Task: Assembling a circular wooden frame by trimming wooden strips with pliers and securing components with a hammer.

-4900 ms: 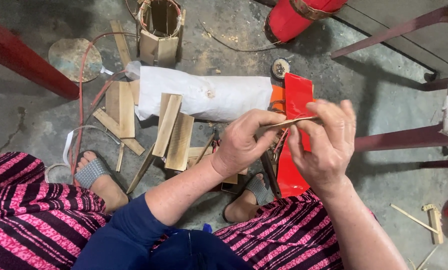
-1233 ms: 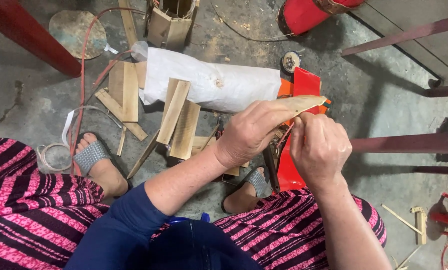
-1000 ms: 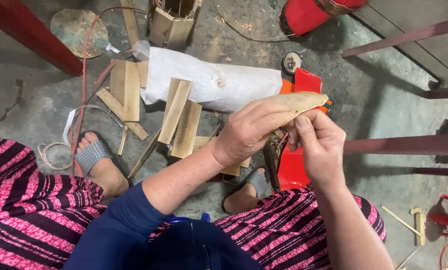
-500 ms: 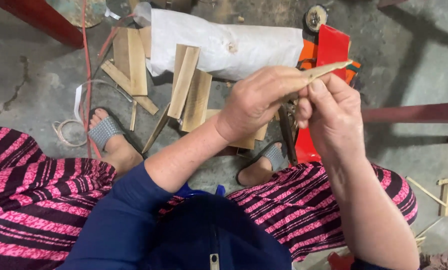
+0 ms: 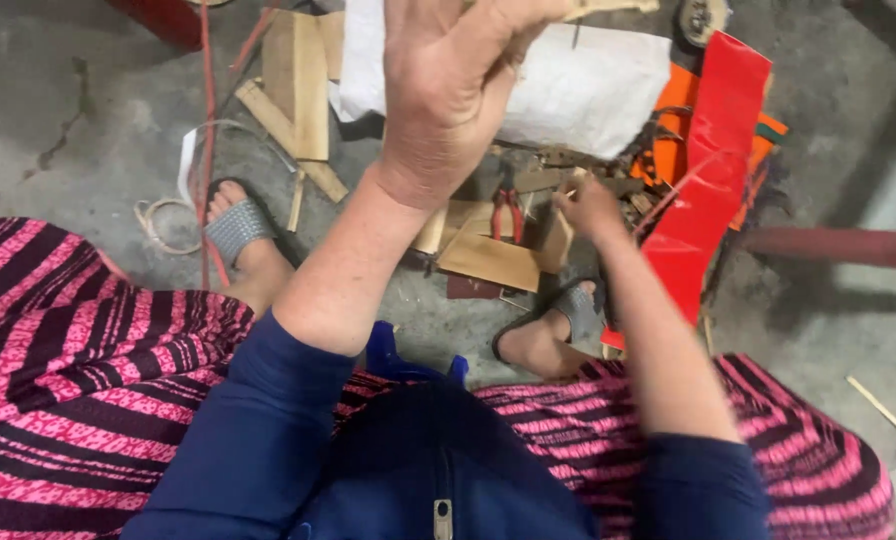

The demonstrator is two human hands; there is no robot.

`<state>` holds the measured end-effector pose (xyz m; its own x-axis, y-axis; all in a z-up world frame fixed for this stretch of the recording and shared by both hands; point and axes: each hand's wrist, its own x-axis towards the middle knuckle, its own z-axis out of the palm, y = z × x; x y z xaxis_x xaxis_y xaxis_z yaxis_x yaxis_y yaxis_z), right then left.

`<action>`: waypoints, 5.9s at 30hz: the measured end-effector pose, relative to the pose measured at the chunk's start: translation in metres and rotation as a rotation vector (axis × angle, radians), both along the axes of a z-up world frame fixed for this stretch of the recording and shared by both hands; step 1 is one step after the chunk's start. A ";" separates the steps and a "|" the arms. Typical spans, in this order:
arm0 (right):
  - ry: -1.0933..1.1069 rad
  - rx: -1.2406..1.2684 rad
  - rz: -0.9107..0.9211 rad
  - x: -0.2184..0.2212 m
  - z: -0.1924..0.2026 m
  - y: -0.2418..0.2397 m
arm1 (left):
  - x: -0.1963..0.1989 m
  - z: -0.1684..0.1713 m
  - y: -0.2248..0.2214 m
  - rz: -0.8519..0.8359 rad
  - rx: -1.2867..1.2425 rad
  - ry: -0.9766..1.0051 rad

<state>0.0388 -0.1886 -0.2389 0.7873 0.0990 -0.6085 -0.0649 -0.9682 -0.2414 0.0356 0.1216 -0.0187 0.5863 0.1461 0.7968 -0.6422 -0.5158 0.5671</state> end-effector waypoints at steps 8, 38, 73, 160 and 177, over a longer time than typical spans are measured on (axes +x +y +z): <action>-0.077 0.052 -0.294 -0.057 -0.107 0.060 | 0.005 -0.029 0.005 -0.152 0.127 0.235; -0.773 1.189 -0.380 0.020 0.321 -0.007 | -0.007 0.027 -0.007 -0.179 -0.297 0.169; 0.018 1.287 -0.277 -0.048 0.259 0.060 | -0.006 -0.008 -0.056 -0.596 -0.939 0.441; -0.020 1.169 -0.312 -0.042 0.272 0.054 | 0.002 -0.025 -0.049 -0.187 -0.441 0.134; 0.170 1.291 -0.266 -0.049 0.282 0.049 | -0.019 0.000 -0.053 -0.554 -0.613 0.215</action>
<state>-0.0100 -0.1395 0.0428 0.7967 0.5319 -0.2869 -0.3362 -0.0044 -0.9418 0.0166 0.0690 -0.0183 0.8298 0.1624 0.5339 -0.5576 0.2791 0.7818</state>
